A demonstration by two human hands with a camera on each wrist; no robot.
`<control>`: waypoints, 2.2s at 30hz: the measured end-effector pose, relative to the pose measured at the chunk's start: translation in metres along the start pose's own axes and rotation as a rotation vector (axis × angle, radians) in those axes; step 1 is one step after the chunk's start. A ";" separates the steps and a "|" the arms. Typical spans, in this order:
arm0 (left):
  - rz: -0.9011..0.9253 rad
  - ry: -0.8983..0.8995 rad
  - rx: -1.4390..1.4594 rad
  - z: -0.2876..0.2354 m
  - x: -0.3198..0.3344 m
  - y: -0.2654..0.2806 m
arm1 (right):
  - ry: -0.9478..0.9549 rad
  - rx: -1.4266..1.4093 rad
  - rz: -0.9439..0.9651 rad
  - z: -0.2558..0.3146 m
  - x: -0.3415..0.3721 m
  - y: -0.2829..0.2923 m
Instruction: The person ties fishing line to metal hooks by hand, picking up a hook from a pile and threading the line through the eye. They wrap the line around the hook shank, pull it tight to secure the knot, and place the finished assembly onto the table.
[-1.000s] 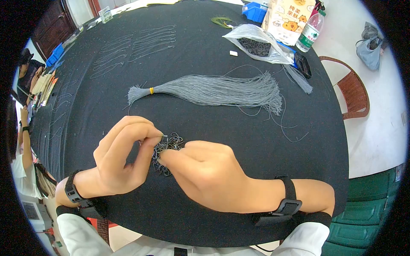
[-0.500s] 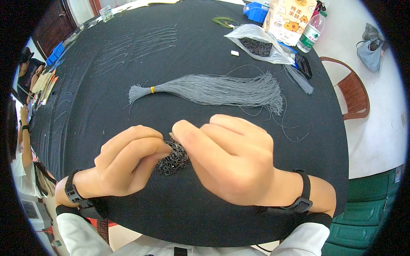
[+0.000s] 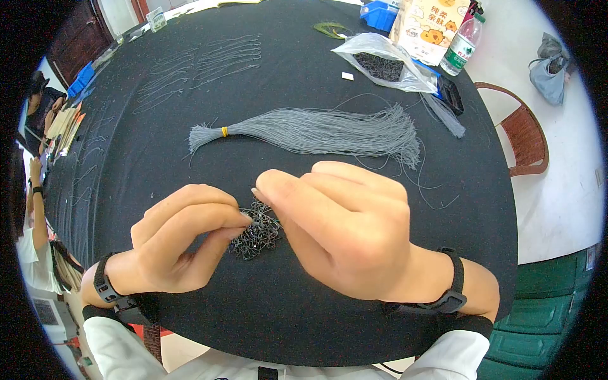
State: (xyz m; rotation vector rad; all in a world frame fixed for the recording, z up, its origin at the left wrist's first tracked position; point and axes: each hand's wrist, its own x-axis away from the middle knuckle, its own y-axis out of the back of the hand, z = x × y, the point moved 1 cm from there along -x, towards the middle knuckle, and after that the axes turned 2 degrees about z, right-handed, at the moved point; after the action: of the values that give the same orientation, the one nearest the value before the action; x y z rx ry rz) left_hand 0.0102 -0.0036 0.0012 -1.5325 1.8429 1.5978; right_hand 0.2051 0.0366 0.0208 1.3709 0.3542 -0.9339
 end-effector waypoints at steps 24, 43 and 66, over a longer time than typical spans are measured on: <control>-0.050 -0.004 -0.118 0.001 0.001 0.001 | -0.653 -0.704 0.186 0.025 0.015 -0.024; -0.036 -0.087 -0.126 0.005 0.005 -0.006 | 0.154 0.254 0.019 0.029 0.007 -0.003; 0.032 0.155 0.257 0.004 0.001 0.006 | -0.593 -0.975 0.430 -0.008 0.015 -0.034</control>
State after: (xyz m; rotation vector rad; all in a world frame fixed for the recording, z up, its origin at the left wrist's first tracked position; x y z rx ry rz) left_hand 0.0034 -0.0012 0.0024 -1.5530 2.0708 1.2253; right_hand 0.1911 0.0410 -0.0142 0.2257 0.0218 -0.6152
